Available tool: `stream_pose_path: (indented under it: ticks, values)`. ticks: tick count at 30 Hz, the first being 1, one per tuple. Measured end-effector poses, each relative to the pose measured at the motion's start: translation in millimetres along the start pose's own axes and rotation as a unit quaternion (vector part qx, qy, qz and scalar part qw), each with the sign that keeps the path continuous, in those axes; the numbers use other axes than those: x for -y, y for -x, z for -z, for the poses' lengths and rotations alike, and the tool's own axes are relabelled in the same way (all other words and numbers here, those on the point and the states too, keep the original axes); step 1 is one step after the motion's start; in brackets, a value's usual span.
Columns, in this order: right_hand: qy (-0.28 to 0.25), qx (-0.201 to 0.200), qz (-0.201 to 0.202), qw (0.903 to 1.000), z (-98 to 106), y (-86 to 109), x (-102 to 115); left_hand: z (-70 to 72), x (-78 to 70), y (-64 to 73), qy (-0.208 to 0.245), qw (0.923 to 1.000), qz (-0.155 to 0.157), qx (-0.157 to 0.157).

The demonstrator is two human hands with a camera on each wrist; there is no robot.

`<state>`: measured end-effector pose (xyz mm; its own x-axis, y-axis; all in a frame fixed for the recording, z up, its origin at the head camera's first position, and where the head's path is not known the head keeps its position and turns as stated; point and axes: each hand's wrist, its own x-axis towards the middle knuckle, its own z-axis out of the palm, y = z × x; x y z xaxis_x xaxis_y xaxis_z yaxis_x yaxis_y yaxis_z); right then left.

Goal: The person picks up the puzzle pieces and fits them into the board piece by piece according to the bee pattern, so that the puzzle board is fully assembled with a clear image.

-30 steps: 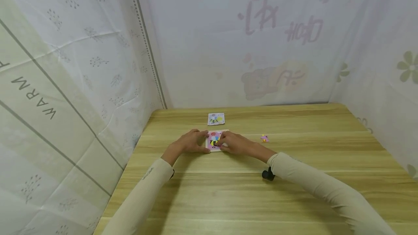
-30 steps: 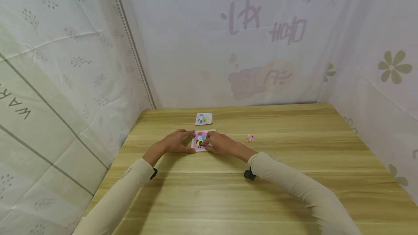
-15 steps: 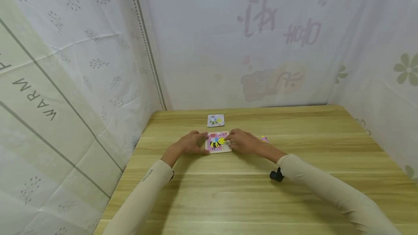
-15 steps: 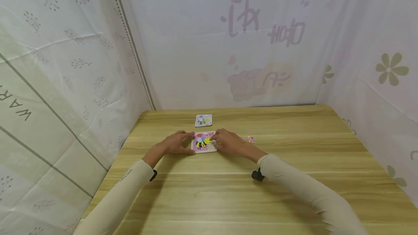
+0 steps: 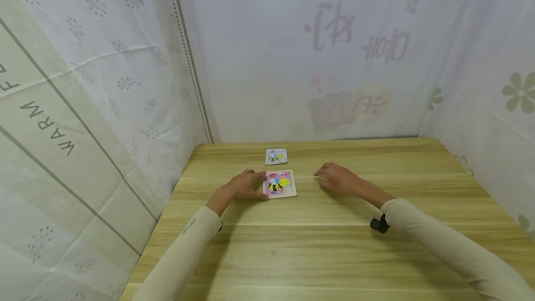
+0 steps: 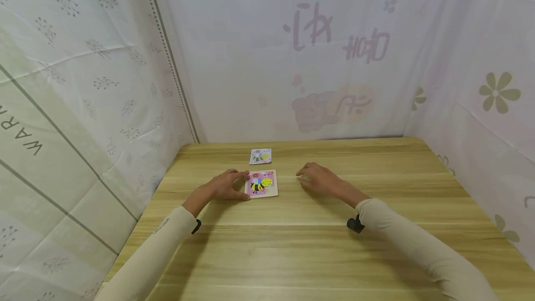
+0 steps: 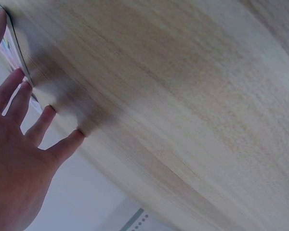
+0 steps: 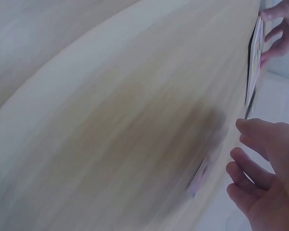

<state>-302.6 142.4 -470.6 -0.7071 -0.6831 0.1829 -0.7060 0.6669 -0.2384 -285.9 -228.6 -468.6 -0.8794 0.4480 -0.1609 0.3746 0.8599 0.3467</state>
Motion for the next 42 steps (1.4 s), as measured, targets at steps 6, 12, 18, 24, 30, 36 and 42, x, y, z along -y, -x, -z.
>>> stream_pose_path:
  ticks: [6,12,18,24,30,36,42]
  values:
    - [-0.002,-0.006,0.019,0.9998,5,13.3,-16,-0.6,0.2,-0.5,-0.005,1.0000,0.000,0.002]
    - [-0.009,0.009,0.019,0.9997,8,21.4,-25,-0.2,0.0,-0.3,-0.003,1.0000,0.000,0.001]
    - [-0.004,0.024,0.005,0.9997,12,27.1,-30,0.7,-2.2,0.3,-0.002,1.0000,0.000,-0.001]
    - [-0.004,0.037,-0.007,0.9993,15,33.5,-37,1.5,-2.1,0.6,-0.004,1.0000,0.002,0.001]
    - [-0.025,0.035,0.003,0.9991,16,35.2,-39,1.3,0.1,-0.2,-0.007,0.9999,-0.010,-0.006]
    - [-0.031,0.027,0.020,0.9990,11,30.1,-38,0.6,0.3,0.2,-0.004,1.0000,-0.008,-0.004]
    - [-0.031,0.027,0.022,0.9989,5,19.3,-29,1.9,-1.8,0.8,-0.005,0.9999,-0.010,-0.002]
